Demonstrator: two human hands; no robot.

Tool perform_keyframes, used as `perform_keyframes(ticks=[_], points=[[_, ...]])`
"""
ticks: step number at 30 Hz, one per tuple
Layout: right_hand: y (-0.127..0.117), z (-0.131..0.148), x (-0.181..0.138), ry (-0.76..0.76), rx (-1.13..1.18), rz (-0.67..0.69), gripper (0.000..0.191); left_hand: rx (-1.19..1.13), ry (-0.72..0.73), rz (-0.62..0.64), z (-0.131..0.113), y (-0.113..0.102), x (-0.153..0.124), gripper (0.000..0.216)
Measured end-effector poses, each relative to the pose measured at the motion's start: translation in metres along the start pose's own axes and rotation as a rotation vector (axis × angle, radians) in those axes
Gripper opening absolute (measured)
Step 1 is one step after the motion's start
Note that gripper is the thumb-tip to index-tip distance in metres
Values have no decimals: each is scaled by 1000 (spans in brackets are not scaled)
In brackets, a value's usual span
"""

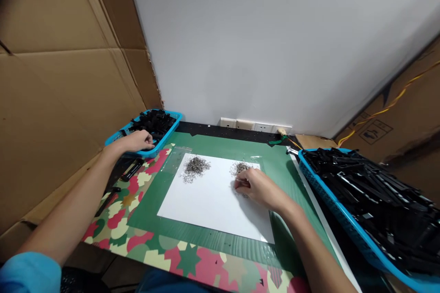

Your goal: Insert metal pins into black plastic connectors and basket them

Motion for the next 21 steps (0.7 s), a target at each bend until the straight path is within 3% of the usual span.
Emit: perform_keyframes(ticks=[5, 8, 10, 13, 17, 21], points=[[-6, 1, -2, -25, 76, 8, 21, -56, 68, -207, -9, -22, -5, 23], [-8, 0, -2, -10, 87, -2, 22, -262, 199, -418, -36, -43, -21, 28], [-6, -1, -1, -8, 90, 2, 18, -483, 284, -473, -63, -49, -35, 39], [-2, -2, 1, -18, 109, 16, 13, -730, 433, -440, -116, -39, -56, 53], [1, -5, 3, -21, 114, 25, 13, -986, 504, -291, -178, 7, -80, 50], [1, -9, 3, 3, 111, 16, 16, -1242, 382, 191, -210, 84, -94, 43]])
Point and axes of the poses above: each hand's wrist, its own x-axis towards the middle knuckle, its own y-axis out of the palm, z = x × y, the point moved 6 cm from there along x, towards the middle knuckle, and after that the axes turned 11 degrees about -x, right-handed, at the moved point
